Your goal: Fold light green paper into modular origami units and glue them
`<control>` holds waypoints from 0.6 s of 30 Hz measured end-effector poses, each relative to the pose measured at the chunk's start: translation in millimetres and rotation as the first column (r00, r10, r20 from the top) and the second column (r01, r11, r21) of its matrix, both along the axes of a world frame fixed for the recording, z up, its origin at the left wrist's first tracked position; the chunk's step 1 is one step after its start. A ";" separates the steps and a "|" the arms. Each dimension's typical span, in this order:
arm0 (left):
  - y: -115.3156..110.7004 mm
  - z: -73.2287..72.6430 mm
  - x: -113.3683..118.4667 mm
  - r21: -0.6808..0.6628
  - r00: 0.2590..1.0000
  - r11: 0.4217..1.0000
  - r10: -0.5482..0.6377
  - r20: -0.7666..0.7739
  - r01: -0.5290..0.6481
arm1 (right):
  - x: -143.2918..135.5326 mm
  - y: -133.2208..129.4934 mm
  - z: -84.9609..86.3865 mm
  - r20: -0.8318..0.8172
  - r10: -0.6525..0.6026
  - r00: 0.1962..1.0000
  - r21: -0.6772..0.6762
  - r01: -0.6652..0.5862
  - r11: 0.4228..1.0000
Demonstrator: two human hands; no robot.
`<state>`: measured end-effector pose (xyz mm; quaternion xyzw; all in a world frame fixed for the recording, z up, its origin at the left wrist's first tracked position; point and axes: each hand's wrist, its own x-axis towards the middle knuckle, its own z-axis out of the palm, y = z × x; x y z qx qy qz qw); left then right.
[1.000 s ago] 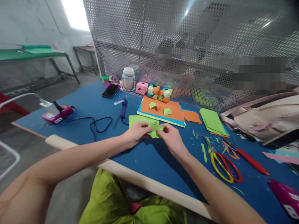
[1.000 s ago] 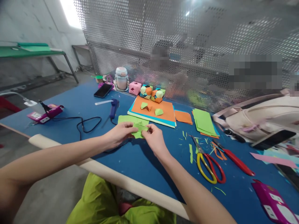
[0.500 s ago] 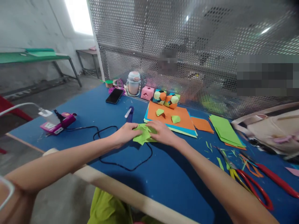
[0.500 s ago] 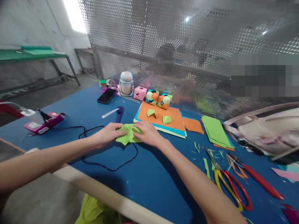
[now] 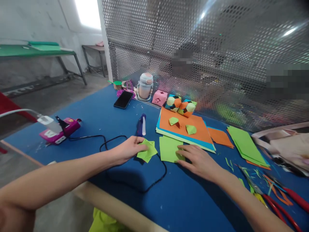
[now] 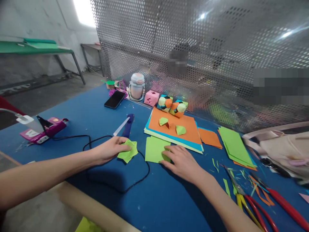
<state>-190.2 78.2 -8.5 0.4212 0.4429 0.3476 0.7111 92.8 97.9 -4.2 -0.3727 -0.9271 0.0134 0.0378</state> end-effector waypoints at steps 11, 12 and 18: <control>-3.5 11.6 -0.3 0.019 0.990 0.990 0.137 0.014 -0.137 | -70.2 33.6 -15.7 -0.161 0.176 0.971 -0.010 -0.180 0.984; -2.6 12.0 0.1 0.014 0.987 0.987 0.158 0.014 -0.158 | -62.3 31.2 -14.4 -0.166 0.155 0.974 -0.008 -0.159 0.987; -5.6 17.3 4.4 0.024 0.985 0.984 0.174 0.011 -0.174 | -58.7 20.9 5.3 -0.347 -0.159 0.925 -0.188 0.097 0.977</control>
